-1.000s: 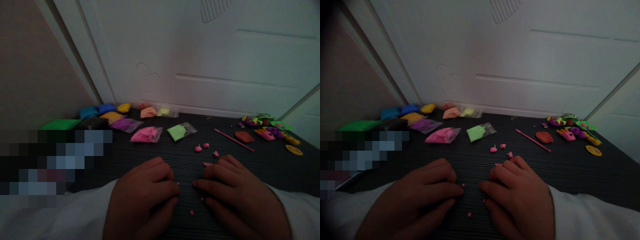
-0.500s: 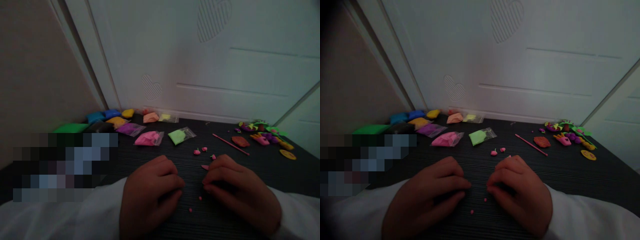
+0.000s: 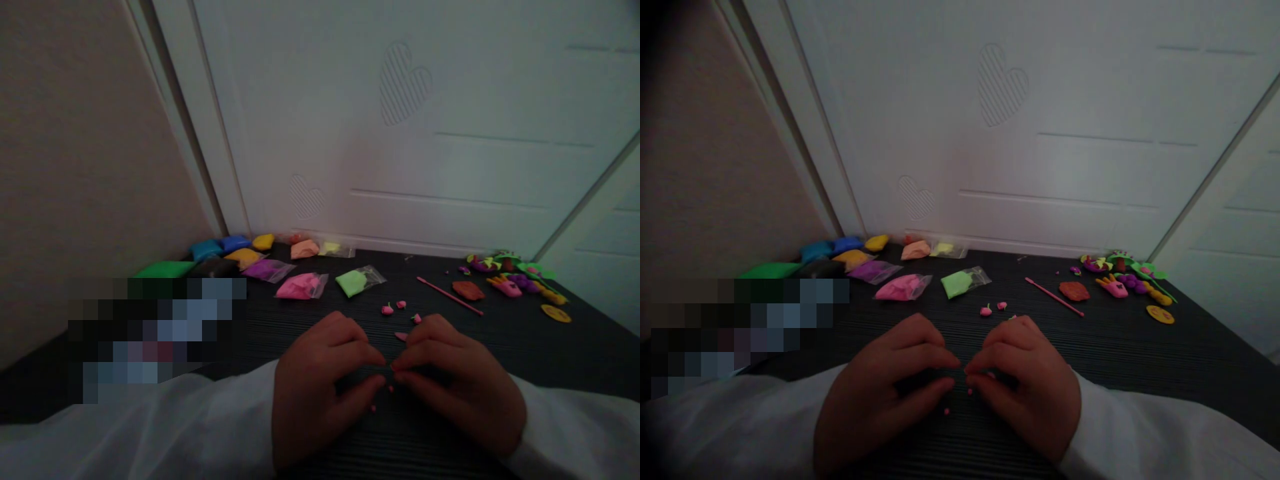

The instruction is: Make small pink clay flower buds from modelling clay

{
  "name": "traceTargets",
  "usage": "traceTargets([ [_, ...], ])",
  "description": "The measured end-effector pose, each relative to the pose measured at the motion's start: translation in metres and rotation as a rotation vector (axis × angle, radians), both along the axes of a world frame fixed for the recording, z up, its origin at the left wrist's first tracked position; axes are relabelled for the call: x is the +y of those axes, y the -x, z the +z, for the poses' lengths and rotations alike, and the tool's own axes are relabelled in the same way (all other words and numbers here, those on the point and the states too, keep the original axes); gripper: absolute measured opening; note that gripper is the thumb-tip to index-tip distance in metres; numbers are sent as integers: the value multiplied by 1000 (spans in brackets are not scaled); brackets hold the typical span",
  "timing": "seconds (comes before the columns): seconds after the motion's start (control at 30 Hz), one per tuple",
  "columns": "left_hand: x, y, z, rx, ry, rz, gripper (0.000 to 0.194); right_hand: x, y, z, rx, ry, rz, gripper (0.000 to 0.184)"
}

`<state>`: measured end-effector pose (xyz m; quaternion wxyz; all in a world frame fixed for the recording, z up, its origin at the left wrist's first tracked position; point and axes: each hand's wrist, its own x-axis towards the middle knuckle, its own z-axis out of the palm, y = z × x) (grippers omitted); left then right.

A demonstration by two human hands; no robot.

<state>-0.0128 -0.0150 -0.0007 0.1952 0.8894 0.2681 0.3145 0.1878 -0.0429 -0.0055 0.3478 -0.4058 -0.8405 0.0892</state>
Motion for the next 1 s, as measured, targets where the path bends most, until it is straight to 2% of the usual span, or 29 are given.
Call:
traceTargets([
  [0.37, 1, 3, 3, 22, 17, -44, 17, 10, -2, -2, -258, 12, -20, 11],
  [1.0, 2, 4, 3, 26, 47, -56, 17, 1, -1, 4, -287, 11, 26, 13],
])
